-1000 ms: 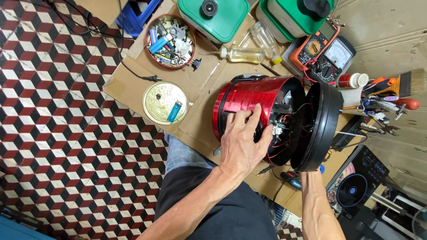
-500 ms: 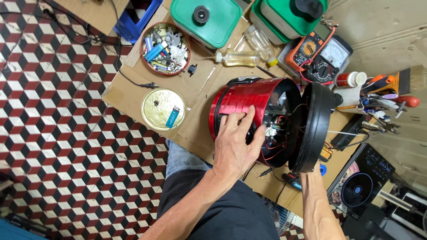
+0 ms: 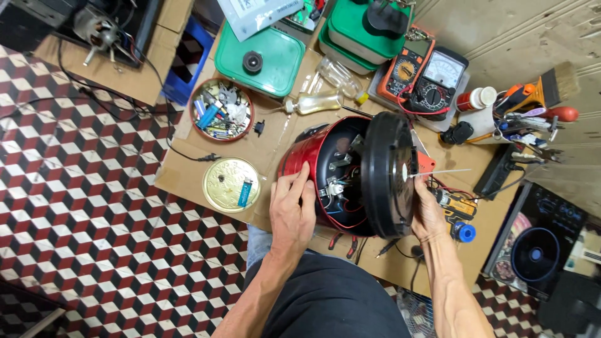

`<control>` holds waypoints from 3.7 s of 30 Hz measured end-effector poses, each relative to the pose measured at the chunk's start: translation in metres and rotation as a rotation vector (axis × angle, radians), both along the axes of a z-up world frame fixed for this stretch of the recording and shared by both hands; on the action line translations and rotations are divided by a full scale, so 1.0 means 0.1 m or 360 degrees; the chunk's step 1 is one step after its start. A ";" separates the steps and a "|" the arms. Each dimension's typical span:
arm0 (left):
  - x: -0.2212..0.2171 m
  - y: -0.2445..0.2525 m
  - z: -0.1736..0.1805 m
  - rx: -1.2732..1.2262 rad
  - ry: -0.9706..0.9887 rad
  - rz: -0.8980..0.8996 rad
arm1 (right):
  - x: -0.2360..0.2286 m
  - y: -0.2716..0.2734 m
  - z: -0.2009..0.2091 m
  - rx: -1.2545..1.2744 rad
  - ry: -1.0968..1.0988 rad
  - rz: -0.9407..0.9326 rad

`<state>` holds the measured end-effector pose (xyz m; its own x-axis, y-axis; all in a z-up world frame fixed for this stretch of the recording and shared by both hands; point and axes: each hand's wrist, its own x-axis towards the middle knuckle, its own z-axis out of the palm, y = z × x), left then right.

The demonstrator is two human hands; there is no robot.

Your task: Disassembling and inspecting the components of an electric multi-cooker.

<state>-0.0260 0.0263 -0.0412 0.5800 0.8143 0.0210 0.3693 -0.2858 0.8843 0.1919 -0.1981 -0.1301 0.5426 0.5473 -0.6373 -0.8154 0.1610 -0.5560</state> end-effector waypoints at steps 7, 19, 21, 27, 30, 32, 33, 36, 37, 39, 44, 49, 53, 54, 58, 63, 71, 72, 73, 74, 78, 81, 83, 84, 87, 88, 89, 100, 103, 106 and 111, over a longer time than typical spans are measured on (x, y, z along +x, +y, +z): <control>-0.26 0.12 -0.32 -0.0107 0.0016 0.0077 | -0.21 0.33 0.34 -0.0256 -0.0265 0.0081; -0.43 0.14 -0.12 -0.0366 0.0080 0.0028 | -0.54 0.33 0.43 -0.0807 -0.0685 0.0066; -0.42 0.13 -0.09 -0.0333 0.0118 -0.0024 | -0.62 0.35 0.47 -0.0847 -0.0824 0.0008; -0.36 0.14 -0.02 -0.0448 0.0218 -0.0036 | -0.73 0.34 0.44 -0.1031 -0.1236 0.0063; -0.33 0.16 -0.05 -0.0522 0.0198 -0.0046 | -0.75 0.40 0.65 -0.1159 -0.1350 0.0228; -0.24 0.20 0.08 -0.0423 0.0110 -0.0103 | -0.78 0.43 0.72 -0.1200 -0.1372 0.0288; -0.19 0.22 0.15 -0.0324 0.0013 -0.0151 | -0.78 0.44 0.76 -0.1237 -0.1404 0.0355; -0.15 0.23 0.16 -0.0409 0.0040 -0.0051 | -0.86 0.52 0.92 -0.1263 -0.1474 0.0455; -0.17 0.23 0.14 -0.0407 0.0035 -0.0066 | -0.89 0.53 0.95 -0.1268 -0.1475 0.0440; -0.20 0.21 0.10 -0.0513 0.0015 0.0001 | -0.95 0.55 1.01 -0.1304 -0.1486 0.0529; -0.25 0.24 0.03 -0.0508 -0.0017 0.0029 | -1.06 0.58 1.04 -0.1334 -0.1639 0.0544; -0.26 0.32 -0.08 -0.0593 -0.0106 0.0033 | -1.08 0.61 1.15 -0.1341 -0.1431 0.0495; -0.17 0.46 0.09 -0.0524 -0.0026 -0.0050 | -1.11 0.62 1.15 -0.1319 -0.1447 0.0491; -0.14 0.49 0.16 -0.0428 0.0172 -0.0066 | -1.11 0.63 1.15 -0.1312 -0.1456 0.0494; -0.16 0.53 0.09 -0.0318 0.0141 -0.0079 | -1.15 0.60 1.10 -0.1331 -0.1537 0.0516; -0.27 0.57 0.13 -0.0531 0.0374 -0.0040 | -1.26 0.64 1.22 -0.1331 -0.1479 0.0526; -0.43 0.61 0.05 -0.0508 0.0258 -0.0051 | -1.37 0.77 1.32 -0.1304 -0.1546 0.0584; -0.45 0.62 0.05 -0.0510 0.0251 -0.0068 | -1.39 0.78 1.30 -0.1360 -0.1503 0.0633; -0.47 0.64 0.05 -0.0510 0.0257 -0.0062 | -1.40 0.79 1.31 -0.1356 -0.1499 0.0640; -0.49 0.65 0.04 -0.0615 0.0230 -0.0050 | -1.41 0.81 1.31 -0.1347 -0.1447 0.0685; -0.60 0.72 -0.06 -0.0753 0.0250 -0.0057 | -1.45 0.80 1.24 -0.1234 -0.1711 0.0735; -0.61 0.73 -0.10 -0.0694 0.0245 -0.0081 | -1.44 0.79 1.21 -0.1041 -0.1989 0.0640; -0.62 0.73 -0.10 -0.0724 0.0220 -0.0089 | -1.41 0.81 1.23 -0.1009 -0.1954 0.0640; -0.63 0.74 -0.10 -0.0754 0.0196 -0.0090 | -1.40 0.83 1.24 -0.0973 -0.1920 0.0645; -0.64 0.76 -0.12 -0.0797 0.0284 -0.0074 | -1.40 0.85 1.21 -0.1014 -0.2017 0.0624; -0.64 0.76 -0.13 -0.0798 0.0288 -0.0081 | -1.39 0.84 1.20 -0.1020 -0.2013 0.0620; -0.65 0.76 -0.13 -0.0791 0.0259 -0.0091 | -1.39 0.84 1.18 -0.1012 -0.2048 0.0640; -0.67 0.80 -0.22 -0.0776 0.0162 -0.0023 | -1.42 0.87 1.20 -0.1012 -0.2162 0.0698; -0.68 0.81 -0.24 -0.0799 0.0156 -0.0064 | -1.42 0.85 1.20 -0.1002 -0.2190 0.0689; -0.66 0.82 -0.20 -0.0557 0.0183 -0.0141 | -1.43 0.85 1.19 -0.1029 -0.2234 0.0655; -0.61 0.85 -0.07 -0.0760 0.0369 -0.0207 | -1.49 0.83 1.17 -0.1075 -0.2269 0.0611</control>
<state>-0.0868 0.1116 -0.0485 0.6219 0.6235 -0.4738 0.5582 0.0713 0.8266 0.0431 -0.1155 -0.0135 0.7763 0.6266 0.0690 0.4636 -0.4933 -0.7360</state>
